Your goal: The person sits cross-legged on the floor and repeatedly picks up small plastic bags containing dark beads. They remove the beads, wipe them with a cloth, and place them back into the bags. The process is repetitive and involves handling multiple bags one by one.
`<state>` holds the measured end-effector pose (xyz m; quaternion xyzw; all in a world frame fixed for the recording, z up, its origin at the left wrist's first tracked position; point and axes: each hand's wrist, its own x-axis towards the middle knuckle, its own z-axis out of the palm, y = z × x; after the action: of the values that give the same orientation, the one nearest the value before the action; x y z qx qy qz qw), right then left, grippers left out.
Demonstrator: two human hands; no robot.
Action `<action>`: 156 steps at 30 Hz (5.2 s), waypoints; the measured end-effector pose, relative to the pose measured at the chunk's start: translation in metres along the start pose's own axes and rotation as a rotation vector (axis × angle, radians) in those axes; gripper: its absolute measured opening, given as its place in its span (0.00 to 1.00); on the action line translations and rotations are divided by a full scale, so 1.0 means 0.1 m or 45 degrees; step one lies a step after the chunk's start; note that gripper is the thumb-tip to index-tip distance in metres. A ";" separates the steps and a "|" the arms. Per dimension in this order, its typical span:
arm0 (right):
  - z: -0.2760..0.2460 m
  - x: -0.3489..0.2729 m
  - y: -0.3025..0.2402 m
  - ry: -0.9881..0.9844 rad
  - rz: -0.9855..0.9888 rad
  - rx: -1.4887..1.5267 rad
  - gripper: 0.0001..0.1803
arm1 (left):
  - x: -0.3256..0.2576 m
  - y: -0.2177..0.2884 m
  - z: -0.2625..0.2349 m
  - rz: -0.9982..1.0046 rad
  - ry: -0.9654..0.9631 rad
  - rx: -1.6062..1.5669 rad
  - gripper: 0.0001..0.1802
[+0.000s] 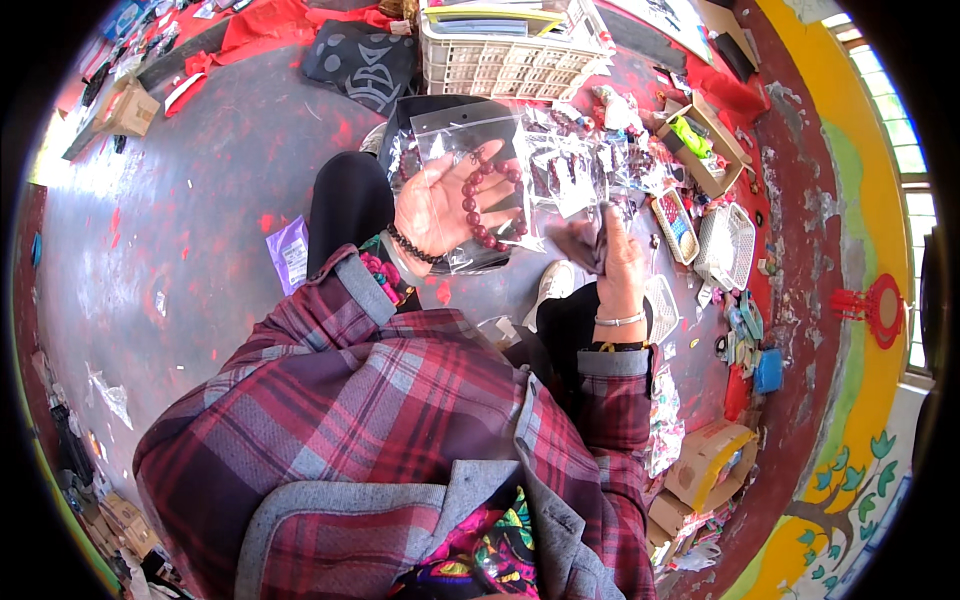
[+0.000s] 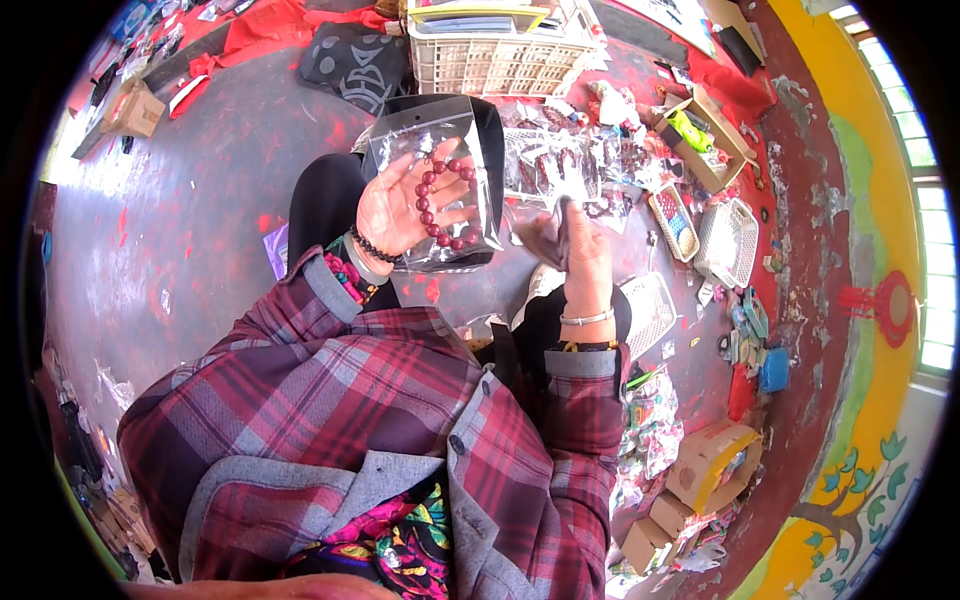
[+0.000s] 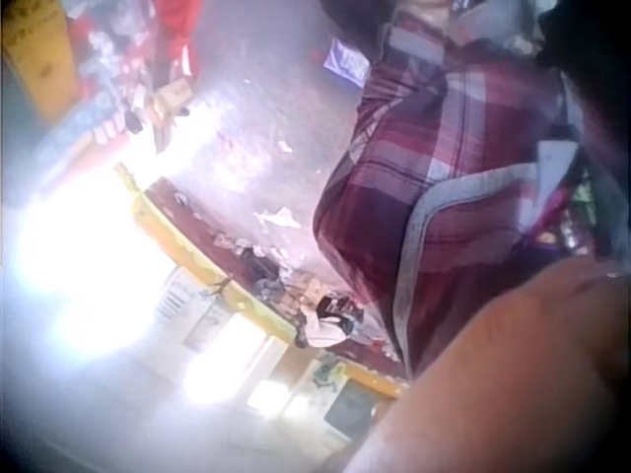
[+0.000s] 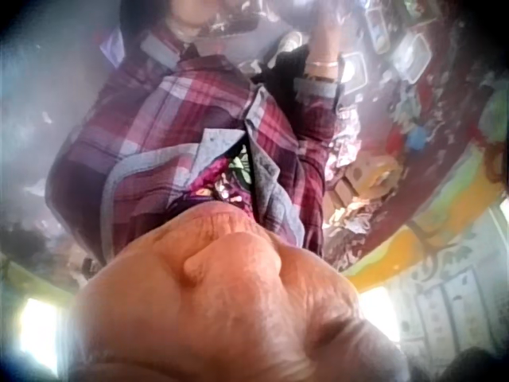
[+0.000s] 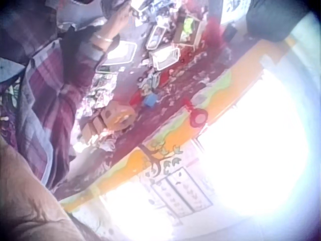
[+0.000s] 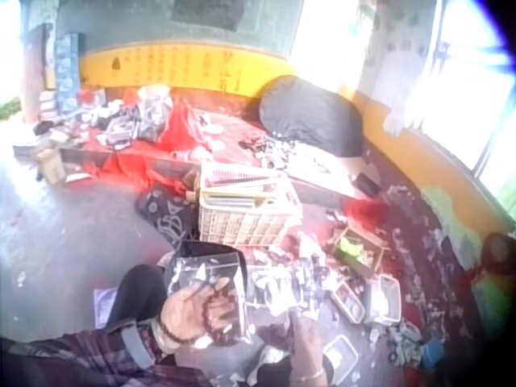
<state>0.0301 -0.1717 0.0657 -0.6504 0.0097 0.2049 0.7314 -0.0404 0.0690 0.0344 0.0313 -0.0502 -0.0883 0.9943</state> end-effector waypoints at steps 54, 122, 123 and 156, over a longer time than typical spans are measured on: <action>1.10 -0.75 -0.32 -0.451 -0.710 -1.467 0.20 | 0.11 -0.44 -0.01 0.252 0.650 0.458 0.23; 0.07 0.23 0.02 -0.174 -0.581 -1.378 0.15 | 0.30 0.73 -3.16 0.134 1.314 0.772 0.15; 0.08 0.23 0.02 -0.198 -0.559 -1.408 0.15 | 0.37 0.68 -3.20 0.110 1.390 0.749 0.15; -0.18 0.22 -0.17 -0.392 -0.616 -1.296 0.20 | 2.36 -0.41 -2.43 0.433 -0.251 3.463 0.28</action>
<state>0.0604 -0.1834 0.0731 -0.8664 -0.3451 0.1030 0.3459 0.2090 -0.0007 -0.1880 0.9589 -0.1694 0.1499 0.1711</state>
